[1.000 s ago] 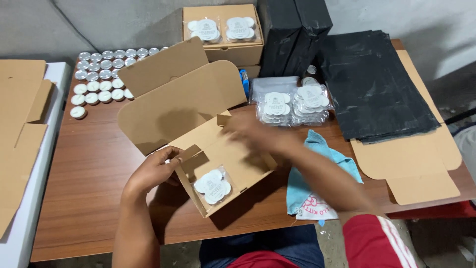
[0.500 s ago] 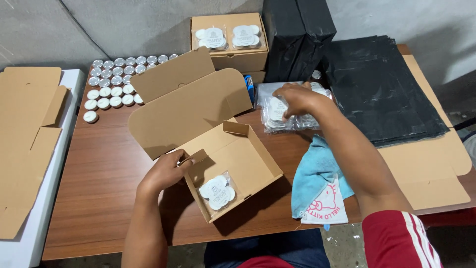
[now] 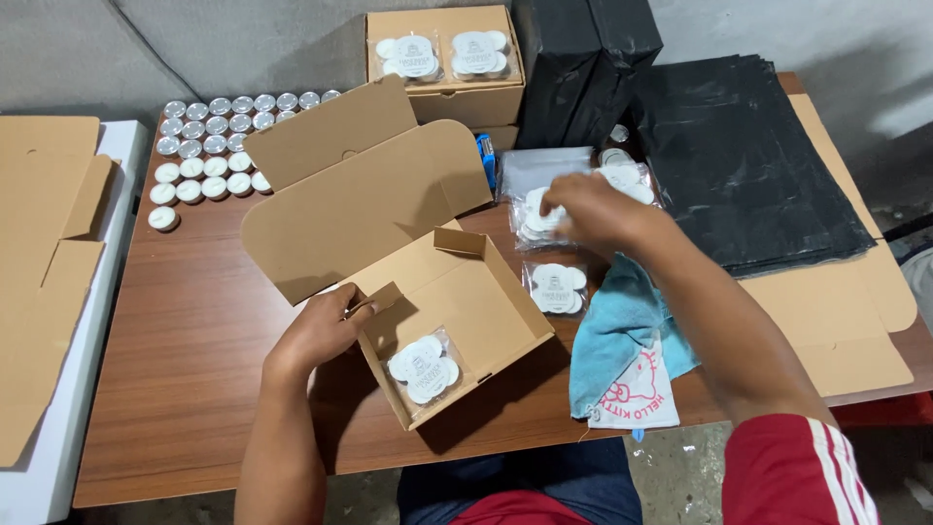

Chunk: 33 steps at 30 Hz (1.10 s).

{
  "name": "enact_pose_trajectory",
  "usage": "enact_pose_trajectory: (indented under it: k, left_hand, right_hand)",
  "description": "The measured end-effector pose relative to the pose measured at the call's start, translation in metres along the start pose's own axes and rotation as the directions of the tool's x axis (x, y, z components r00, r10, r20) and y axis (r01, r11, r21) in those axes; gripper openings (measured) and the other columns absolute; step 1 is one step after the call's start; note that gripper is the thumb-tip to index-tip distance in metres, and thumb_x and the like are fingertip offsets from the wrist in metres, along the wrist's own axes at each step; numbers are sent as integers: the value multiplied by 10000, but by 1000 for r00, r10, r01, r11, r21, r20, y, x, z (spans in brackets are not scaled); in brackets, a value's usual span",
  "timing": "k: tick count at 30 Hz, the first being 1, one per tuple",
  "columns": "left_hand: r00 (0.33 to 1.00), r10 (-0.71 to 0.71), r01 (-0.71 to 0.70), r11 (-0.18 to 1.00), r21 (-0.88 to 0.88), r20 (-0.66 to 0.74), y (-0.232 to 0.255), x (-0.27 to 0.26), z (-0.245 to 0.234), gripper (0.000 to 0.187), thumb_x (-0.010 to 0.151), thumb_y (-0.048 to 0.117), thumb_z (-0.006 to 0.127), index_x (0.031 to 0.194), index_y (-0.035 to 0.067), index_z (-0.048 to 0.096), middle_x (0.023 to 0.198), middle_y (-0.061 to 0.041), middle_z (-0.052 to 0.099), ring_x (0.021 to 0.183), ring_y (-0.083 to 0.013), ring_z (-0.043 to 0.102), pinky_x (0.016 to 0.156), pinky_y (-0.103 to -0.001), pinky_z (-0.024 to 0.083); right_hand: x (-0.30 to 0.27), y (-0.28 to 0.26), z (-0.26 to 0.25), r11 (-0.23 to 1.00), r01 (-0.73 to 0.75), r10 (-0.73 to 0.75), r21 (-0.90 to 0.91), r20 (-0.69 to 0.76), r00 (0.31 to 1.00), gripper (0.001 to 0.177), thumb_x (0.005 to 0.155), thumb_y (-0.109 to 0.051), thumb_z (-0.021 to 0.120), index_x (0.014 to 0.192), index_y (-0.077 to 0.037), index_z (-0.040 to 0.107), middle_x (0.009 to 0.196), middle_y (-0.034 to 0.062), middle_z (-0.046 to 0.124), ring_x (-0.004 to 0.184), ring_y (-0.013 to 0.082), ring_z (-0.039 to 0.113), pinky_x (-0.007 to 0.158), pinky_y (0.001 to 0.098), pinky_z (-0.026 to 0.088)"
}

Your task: Assembling a cardboard box, filling it with small containers, and placing the finished box into a plastic mailing bag.

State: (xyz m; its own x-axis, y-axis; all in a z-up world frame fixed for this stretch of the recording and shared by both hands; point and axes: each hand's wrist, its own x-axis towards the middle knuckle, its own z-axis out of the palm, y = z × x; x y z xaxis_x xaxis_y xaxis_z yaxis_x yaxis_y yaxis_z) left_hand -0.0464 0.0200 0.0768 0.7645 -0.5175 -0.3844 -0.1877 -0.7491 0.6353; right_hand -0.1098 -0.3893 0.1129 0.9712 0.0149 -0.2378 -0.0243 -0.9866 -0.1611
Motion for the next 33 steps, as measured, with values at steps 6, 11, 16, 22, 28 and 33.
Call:
enact_pose_trajectory:
  k: [6,11,16,22,28,33]
  left_hand:
    - [1000,4,-4,1000,-5,-13,-1,0,1,307,904,275,627,997,-4,717,931,-282,745,960,-487,687,818,-530,517]
    - [999,25,-26,999,-19,-39,0,-1,2,319,895,284,636,974,-15,712,896,-303,729,927,-507,684,801,-543,513]
    - [999,23,-24,999,-24,-44,5,-7,-1,316,884,279,635,966,-17,712,888,-294,733,924,-498,691,800,-537,515]
    - [999,26,-28,999,-35,-41,2,-7,0,308,881,276,637,951,-14,713,862,-291,727,905,-493,693,796,-523,524]
    - [998,39,-39,999,-22,-41,-1,-6,2,307,880,283,640,942,-10,706,838,-298,714,880,-492,691,779,-522,522]
    - [998,39,-40,999,-15,-54,5,-11,2,295,871,279,648,927,-6,703,792,-290,708,839,-474,698,745,-512,519]
  right_hand:
    - [-61,-45,28,984,127,-107,-121,160,981,479,816,-238,831,1212,-23,667,1144,189,644,1129,425,620,956,510,508]
    - [-53,-35,44,1000,1,6,-30,211,977,695,843,-392,817,1373,-49,527,1211,175,618,1191,421,615,961,497,536]
    - [-34,-9,75,992,-74,99,-104,263,960,755,792,-470,846,1398,-154,526,1239,122,633,1194,383,632,955,507,536]
    - [-55,-14,38,990,-107,127,-92,253,959,436,863,-354,761,1254,-190,661,1222,110,687,1213,380,636,989,495,530]
    - [-69,-63,-35,999,37,-33,19,-165,986,270,837,-234,752,1095,-162,718,1095,81,710,1069,381,675,898,496,551]
    - [-36,-129,-9,962,237,-251,131,97,963,269,821,-150,768,1089,-168,762,1013,67,720,1006,350,709,917,468,561]
